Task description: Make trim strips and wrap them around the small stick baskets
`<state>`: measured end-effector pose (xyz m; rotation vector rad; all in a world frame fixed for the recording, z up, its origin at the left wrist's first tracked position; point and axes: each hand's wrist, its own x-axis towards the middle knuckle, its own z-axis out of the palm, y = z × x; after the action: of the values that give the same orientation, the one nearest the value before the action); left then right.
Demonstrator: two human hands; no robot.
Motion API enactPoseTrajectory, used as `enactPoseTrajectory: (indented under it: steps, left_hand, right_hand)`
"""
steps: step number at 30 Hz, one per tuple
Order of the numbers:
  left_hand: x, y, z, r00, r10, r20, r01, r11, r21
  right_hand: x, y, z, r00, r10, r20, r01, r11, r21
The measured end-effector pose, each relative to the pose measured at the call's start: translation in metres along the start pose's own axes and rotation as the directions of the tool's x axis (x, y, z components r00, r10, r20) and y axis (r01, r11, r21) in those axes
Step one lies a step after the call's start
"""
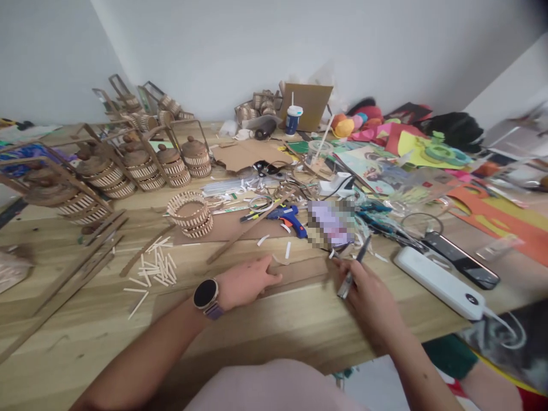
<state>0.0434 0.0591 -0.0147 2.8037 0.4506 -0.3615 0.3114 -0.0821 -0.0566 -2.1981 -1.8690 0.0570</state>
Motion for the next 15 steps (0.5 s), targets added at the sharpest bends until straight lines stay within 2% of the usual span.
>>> enactPoseTrajectory:
  steps: [4,7,15]
  left_hand:
    - [0.001,0.001,0.007,0.998,0.0,-0.07,0.002,1.0,0.024]
    - [0.001,0.004,0.006,0.997,-0.003,-0.077,0.008,0.998,0.056]
    - [0.001,0.008,0.002,0.997,-0.003,-0.074,0.006,0.999,0.041]
  right_hand:
    - [0.023,0.001,-0.004,0.987,-0.118,0.111,0.113,0.992,0.047]
    - [0.034,-0.003,-0.005,0.963,-0.194,0.187,0.18,0.98,0.09]
    - [0.039,-0.012,-0.023,0.922,-0.239,0.305,0.202,0.968,0.148]
